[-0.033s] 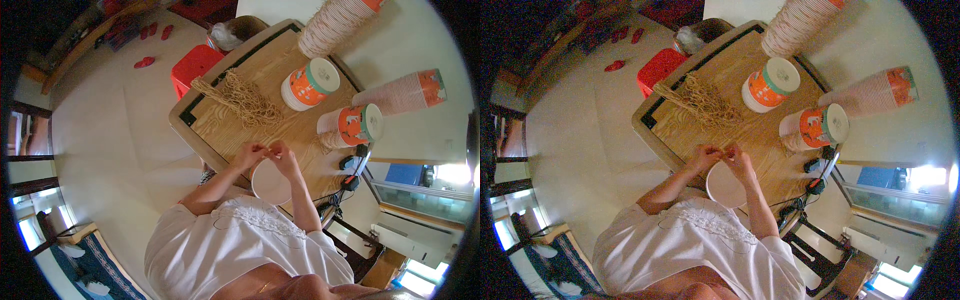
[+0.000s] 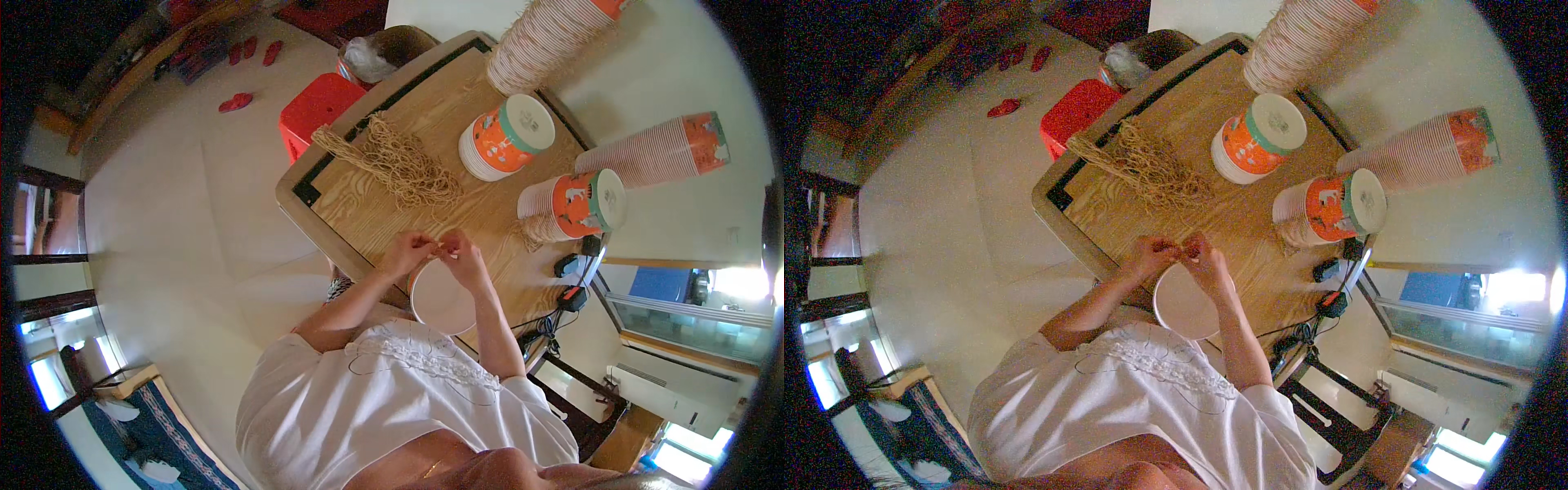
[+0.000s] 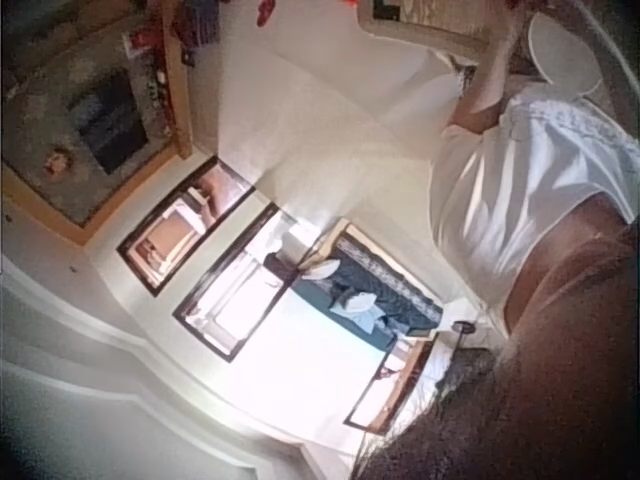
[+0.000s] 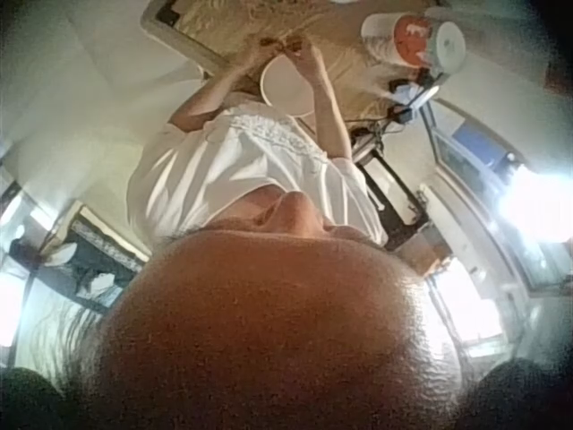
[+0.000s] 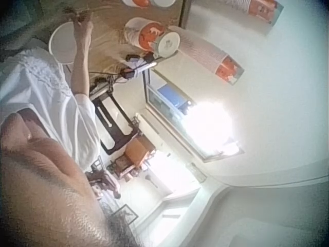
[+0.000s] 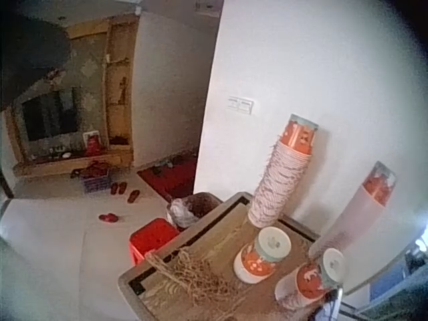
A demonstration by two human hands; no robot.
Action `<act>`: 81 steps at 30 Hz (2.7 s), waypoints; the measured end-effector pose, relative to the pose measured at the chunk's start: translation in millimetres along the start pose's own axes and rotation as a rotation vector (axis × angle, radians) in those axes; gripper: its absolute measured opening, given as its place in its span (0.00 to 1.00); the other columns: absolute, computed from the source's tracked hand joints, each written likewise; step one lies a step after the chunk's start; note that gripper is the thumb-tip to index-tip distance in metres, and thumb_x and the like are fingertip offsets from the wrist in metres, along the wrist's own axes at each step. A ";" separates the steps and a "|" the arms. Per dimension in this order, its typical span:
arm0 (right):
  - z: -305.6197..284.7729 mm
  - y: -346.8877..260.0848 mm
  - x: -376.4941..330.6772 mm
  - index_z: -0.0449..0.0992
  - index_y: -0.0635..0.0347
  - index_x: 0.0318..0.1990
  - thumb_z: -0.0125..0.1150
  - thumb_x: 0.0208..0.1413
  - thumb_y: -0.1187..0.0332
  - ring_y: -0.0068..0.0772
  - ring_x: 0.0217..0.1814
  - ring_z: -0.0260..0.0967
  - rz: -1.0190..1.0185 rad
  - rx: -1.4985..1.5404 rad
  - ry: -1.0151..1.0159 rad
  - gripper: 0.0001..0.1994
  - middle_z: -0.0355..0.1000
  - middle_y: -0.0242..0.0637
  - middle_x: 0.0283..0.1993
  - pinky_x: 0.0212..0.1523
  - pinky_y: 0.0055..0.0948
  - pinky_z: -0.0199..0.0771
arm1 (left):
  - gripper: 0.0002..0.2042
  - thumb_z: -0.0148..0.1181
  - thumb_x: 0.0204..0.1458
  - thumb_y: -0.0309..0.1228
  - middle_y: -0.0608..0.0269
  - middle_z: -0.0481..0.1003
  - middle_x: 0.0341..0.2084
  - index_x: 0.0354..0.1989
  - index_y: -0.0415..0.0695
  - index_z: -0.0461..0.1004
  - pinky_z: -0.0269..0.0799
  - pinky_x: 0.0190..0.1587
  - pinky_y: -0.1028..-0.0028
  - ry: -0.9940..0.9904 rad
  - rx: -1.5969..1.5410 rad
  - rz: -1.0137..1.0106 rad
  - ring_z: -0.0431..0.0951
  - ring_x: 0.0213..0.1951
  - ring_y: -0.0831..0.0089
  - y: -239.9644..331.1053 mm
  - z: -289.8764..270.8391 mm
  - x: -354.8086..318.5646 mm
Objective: Place thin dried noodles or fiber into paper cups and stack them.
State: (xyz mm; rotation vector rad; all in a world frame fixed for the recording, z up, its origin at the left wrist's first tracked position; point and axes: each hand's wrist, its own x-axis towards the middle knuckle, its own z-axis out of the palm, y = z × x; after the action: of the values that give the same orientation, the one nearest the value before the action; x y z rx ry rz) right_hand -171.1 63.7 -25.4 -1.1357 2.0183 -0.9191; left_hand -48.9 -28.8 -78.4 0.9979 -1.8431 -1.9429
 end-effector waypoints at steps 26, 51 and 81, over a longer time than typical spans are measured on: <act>-0.8 12.7 -7.7 0.66 0.63 0.32 0.56 0.44 0.78 0.25 0.30 0.67 -0.038 0.060 0.039 0.07 0.68 0.34 0.27 0.33 0.24 0.67 | 0.08 0.59 0.41 0.28 0.63 0.74 0.24 0.30 0.39 0.73 0.69 0.32 0.78 -0.194 -0.162 -0.089 0.73 0.27 0.78 -13.3 1.5 6.9; -0.5 -4.5 -5.8 0.71 0.63 0.33 0.56 0.46 0.71 0.30 0.28 0.69 0.030 -0.123 0.039 0.07 0.71 0.40 0.26 0.31 0.28 0.68 | 0.09 0.52 0.50 0.30 0.66 0.73 0.23 0.36 0.39 0.71 0.65 0.24 0.83 -0.140 -0.441 -0.248 0.69 0.22 0.83 3.8 -9.7 2.4; 4.5 -6.1 -6.8 0.75 0.56 0.30 0.53 0.48 0.67 0.43 0.27 0.69 -0.090 -0.284 0.114 0.06 0.71 0.42 0.25 0.32 0.38 0.67 | 0.06 0.55 0.47 0.30 0.69 0.71 0.19 0.27 0.40 0.72 0.63 0.22 0.79 -0.081 -0.201 0.041 0.67 0.20 0.81 -8.9 -1.2 7.2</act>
State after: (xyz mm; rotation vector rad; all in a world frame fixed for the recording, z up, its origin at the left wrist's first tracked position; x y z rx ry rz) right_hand -162.0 66.3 -21.6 -1.3627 2.2592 -0.7715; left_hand -51.1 -33.0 -88.9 0.8247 -1.6532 -2.1218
